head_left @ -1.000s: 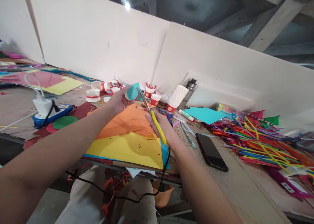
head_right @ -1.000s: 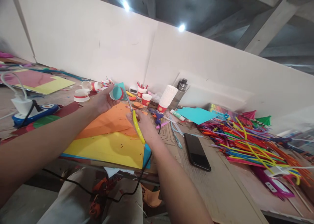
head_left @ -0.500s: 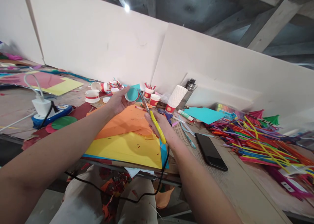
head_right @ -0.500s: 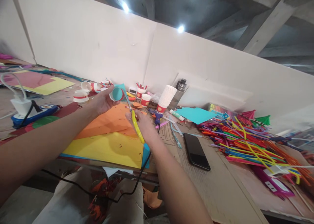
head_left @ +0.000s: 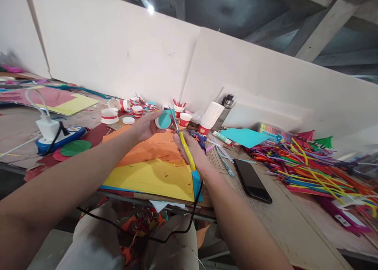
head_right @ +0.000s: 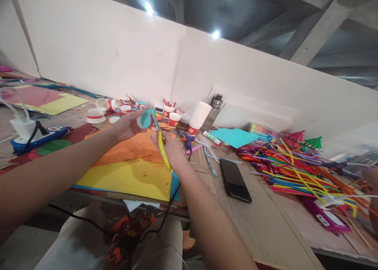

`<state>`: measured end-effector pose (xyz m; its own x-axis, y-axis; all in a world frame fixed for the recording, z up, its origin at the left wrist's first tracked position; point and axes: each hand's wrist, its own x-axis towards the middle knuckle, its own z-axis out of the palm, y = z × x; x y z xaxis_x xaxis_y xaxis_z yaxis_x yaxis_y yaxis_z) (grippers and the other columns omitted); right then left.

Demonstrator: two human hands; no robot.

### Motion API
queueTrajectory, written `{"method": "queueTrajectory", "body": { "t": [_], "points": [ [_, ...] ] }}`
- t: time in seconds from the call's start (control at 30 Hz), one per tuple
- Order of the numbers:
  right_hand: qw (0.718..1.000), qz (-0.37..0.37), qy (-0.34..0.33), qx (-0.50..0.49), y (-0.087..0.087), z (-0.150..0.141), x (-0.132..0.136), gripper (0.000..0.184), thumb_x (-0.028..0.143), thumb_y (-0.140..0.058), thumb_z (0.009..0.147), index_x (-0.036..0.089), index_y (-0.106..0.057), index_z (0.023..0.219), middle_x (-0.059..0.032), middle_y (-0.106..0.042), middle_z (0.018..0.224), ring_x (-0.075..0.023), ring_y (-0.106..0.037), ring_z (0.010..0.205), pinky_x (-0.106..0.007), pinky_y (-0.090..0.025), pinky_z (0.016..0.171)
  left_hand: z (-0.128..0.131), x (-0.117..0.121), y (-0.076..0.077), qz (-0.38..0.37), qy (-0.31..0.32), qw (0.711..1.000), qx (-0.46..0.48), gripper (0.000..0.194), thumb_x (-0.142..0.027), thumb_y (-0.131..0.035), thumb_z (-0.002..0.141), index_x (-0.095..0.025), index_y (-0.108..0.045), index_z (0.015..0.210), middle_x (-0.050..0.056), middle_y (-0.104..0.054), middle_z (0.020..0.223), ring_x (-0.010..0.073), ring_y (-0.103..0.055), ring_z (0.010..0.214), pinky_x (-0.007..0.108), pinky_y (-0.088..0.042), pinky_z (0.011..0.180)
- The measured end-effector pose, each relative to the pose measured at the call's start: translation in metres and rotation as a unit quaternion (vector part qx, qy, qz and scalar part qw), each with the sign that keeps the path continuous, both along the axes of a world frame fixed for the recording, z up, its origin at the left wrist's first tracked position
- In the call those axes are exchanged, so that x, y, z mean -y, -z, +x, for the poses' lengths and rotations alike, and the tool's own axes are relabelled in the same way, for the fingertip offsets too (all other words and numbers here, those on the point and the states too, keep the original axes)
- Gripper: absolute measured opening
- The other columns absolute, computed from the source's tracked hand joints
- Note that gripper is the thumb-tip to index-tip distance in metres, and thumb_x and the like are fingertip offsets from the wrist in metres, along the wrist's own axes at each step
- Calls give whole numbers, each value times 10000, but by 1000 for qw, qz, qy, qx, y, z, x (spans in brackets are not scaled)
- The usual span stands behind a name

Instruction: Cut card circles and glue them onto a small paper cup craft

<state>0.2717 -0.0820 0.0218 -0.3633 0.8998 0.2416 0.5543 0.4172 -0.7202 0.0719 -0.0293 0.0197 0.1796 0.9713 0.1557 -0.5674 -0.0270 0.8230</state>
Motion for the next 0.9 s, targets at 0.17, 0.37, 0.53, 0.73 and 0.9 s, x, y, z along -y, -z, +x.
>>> {"method": "queueTrajectory", "body": {
  "t": [0.17, 0.37, 0.53, 0.73, 0.9],
  "points": [
    [999, 10, -10, -31, 8, -2, -2, 365, 609, -494, 913, 248, -458, 874, 49, -463, 678, -110, -446, 562, -230, -388, 518, 7, 8, -4, -15, 5, 1000, 7, 182, -277, -617, 919, -128, -718, 942, 76, -747, 789, 159, -699, 620, 233, -565, 484],
    [999, 11, -20, -42, 13, -1, -5, 320, 575, -474, 934, 256, -491, 952, 55, -449, 679, -109, -433, 546, -229, -378, 508, 10, 11, -6, -33, 11, 999, -4, 168, -263, -637, 904, -118, -719, 923, 85, -742, 785, 162, -692, 605, 244, -565, 496],
    [999, 11, -16, -37, 15, -1, -7, 335, 588, -452, 940, 258, -500, 970, 51, -448, 672, -114, -437, 536, -235, -382, 505, 10, 11, -6, -33, 12, 999, -13, 190, -269, -613, 919, -112, -720, 916, 88, -734, 771, 163, -679, 574, 258, -565, 473],
    [1000, 6, -8, -29, 16, -1, -10, 361, 620, -453, 928, 260, -478, 923, 50, -452, 658, -118, -455, 531, -240, -385, 496, 9, 11, -6, -30, 16, 999, -15, 183, -277, -637, 907, -120, -721, 948, 85, -738, 770, 152, -675, 570, 229, -549, 466],
    [1000, 10, -1, -28, 16, -1, -9, 379, 639, -444, 921, 261, -473, 901, 44, -459, 656, -124, -466, 529, -246, -385, 487, 8, 10, -6, -29, 14, 999, -20, 173, -282, -635, 904, -135, -719, 938, 73, -732, 746, 150, -664, 550, 226, -536, 447]
  ]
}}
